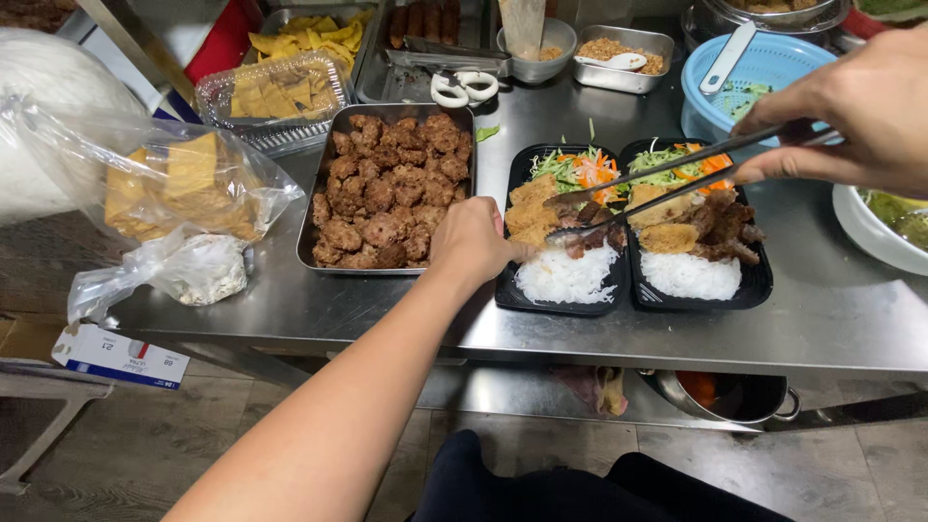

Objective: The person assembles two rice bowls by cutting cooked meat with scissors and placing it over rice, then adding fried items, egg omelet pieces, shredded vegetables, and a red sauce. The person uses tongs and scissors to handle the food items and arranges them in black containers.

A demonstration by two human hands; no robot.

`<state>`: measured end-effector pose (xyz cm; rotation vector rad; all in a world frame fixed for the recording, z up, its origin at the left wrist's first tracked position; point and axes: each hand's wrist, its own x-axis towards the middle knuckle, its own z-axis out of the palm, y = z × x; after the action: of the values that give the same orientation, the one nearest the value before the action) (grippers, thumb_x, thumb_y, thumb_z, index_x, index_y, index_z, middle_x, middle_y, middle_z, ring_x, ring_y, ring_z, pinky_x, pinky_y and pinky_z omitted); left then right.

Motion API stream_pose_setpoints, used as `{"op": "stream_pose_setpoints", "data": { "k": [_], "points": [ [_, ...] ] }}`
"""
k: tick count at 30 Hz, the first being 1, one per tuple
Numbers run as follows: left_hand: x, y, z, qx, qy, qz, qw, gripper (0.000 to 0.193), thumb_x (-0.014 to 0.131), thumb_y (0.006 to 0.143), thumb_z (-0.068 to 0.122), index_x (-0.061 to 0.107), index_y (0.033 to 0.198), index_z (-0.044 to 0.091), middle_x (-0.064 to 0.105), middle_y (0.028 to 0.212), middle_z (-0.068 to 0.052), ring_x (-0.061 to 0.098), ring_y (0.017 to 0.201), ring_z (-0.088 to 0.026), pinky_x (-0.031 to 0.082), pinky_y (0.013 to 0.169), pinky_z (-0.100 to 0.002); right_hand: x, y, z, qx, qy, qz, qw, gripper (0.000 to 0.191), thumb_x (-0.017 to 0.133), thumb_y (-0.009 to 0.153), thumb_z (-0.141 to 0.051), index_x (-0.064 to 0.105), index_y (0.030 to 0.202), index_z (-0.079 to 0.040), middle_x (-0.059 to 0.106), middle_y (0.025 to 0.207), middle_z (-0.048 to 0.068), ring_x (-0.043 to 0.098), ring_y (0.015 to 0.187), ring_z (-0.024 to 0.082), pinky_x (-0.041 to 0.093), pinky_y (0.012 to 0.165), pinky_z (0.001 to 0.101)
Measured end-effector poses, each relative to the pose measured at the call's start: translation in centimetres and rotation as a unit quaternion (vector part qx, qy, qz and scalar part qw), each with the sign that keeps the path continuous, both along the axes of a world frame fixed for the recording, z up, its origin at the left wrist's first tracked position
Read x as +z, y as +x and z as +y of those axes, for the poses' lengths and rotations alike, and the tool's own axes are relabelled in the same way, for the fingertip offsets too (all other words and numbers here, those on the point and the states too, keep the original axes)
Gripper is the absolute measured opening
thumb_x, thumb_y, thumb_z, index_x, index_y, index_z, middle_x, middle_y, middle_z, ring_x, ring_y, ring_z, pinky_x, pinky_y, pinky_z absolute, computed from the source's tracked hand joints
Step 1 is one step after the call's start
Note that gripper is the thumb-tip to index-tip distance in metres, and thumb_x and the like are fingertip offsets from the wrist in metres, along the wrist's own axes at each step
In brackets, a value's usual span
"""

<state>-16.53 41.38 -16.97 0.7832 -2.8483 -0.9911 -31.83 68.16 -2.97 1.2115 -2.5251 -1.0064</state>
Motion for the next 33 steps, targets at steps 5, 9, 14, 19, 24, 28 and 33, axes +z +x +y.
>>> {"op": "stream_pose_setpoints", "data": {
  "k": [5, 9, 14, 19, 24, 28, 33],
  "points": [
    [-0.3, 0.1, 0.1, -0.009, -0.017, 0.007, 1.000, 0.052, 0.099, 0.059, 0.039, 0.064, 0.076, 0.005, 0.073, 0.084, -0.015, 0.072, 0.082, -0.030, 0.056, 0.078, -0.042, -1.3, -4.1, 2.0, -0.021, -0.035, -0.018, 0.999, 0.050, 0.071, 0.082, -0.064, 0.076, 0.119, -0.032, 0.079, 0.090, -0.007, 0.078, 0.081, 0.006, 0.063, 0.077, 0.0246],
    [-0.2, 0.0, 0.0, -0.001, -0.002, -0.020, 1.000, 0.052, 0.099, 0.058, 0.038, 0.063, 0.074, 0.005, 0.073, 0.083, -0.014, 0.073, 0.083, -0.029, 0.056, 0.079, -0.042, -3.0, -9.2, 4.2, -0.071, -0.086, -0.026, 0.993, 0.051, 0.073, 0.083, -0.063, 0.076, 0.119, -0.028, 0.079, 0.092, -0.003, 0.078, 0.083, 0.009, 0.063, 0.078, 0.0269],
    [0.0, -0.1, 0.0, -0.002, -0.015, -0.024, 1.000, 0.051, 0.100, 0.055, 0.035, 0.064, 0.076, 0.007, 0.074, 0.086, -0.014, 0.073, 0.086, -0.028, 0.056, 0.081, -0.041, -6.7, -13.3, 6.7, -0.130, -0.137, -0.047, 0.981, 0.052, 0.075, 0.084, -0.062, 0.075, 0.120, -0.024, 0.079, 0.094, 0.001, 0.077, 0.084, 0.013, 0.062, 0.080, 0.0298],
    [0.4, -0.4, -0.3, -0.008, -0.025, -0.030, 0.999, 0.054, 0.102, 0.053, 0.035, 0.063, 0.078, 0.006, 0.073, 0.088, -0.016, 0.072, 0.087, -0.029, 0.056, 0.082, -0.041, -9.5, -15.7, 8.0, -0.175, -0.171, -0.064, 0.968, 0.054, 0.077, 0.086, -0.060, 0.075, 0.121, -0.019, 0.078, 0.096, 0.005, 0.077, 0.086, 0.017, 0.062, 0.082, 0.0327],
    [1.1, -0.6, -0.9, -0.004, -0.016, -0.048, 0.999, 0.055, 0.101, 0.053, 0.036, 0.063, 0.078, 0.006, 0.074, 0.087, -0.014, 0.072, 0.086, -0.027, 0.057, 0.080, -0.041, -11.6, -17.5, 7.6, -0.195, -0.193, -0.079, 0.958, 0.056, 0.079, 0.087, -0.059, 0.075, 0.121, -0.014, 0.078, 0.098, 0.009, 0.076, 0.088, 0.021, 0.061, 0.084, 0.0356],
    [1.5, -0.6, -1.2, 0.000, 0.003, -0.043, 0.999, 0.054, 0.101, 0.051, 0.031, 0.061, 0.077, 0.007, 0.073, 0.086, -0.012, 0.071, 0.084, -0.025, 0.057, 0.078, -0.040, -12.8, -18.5, 7.1, -0.210, -0.215, -0.093, 0.949, 0.058, 0.081, 0.089, -0.058, 0.075, 0.122, -0.011, 0.077, 0.100, 0.012, 0.076, 0.089, 0.024, 0.061, 0.085, 0.0379],
    [2.5, -1.4, -4.4, -0.015, -0.014, -0.042, 0.999, 0.053, 0.102, 0.053, 0.032, 0.063, 0.080, 0.009, 0.071, 0.086, -0.010, 0.069, 0.084, -0.022, 0.058, 0.077, -0.036, -14.7, -19.8, 6.2, -0.240, -0.230, -0.118, 0.936, 0.060, 0.083, 0.090, -0.056, 0.074, 0.122, -0.006, 0.077, 0.102, 0.016, 0.075, 0.091, 0.027, 0.060, 0.087, 0.0408]
  ]
}}
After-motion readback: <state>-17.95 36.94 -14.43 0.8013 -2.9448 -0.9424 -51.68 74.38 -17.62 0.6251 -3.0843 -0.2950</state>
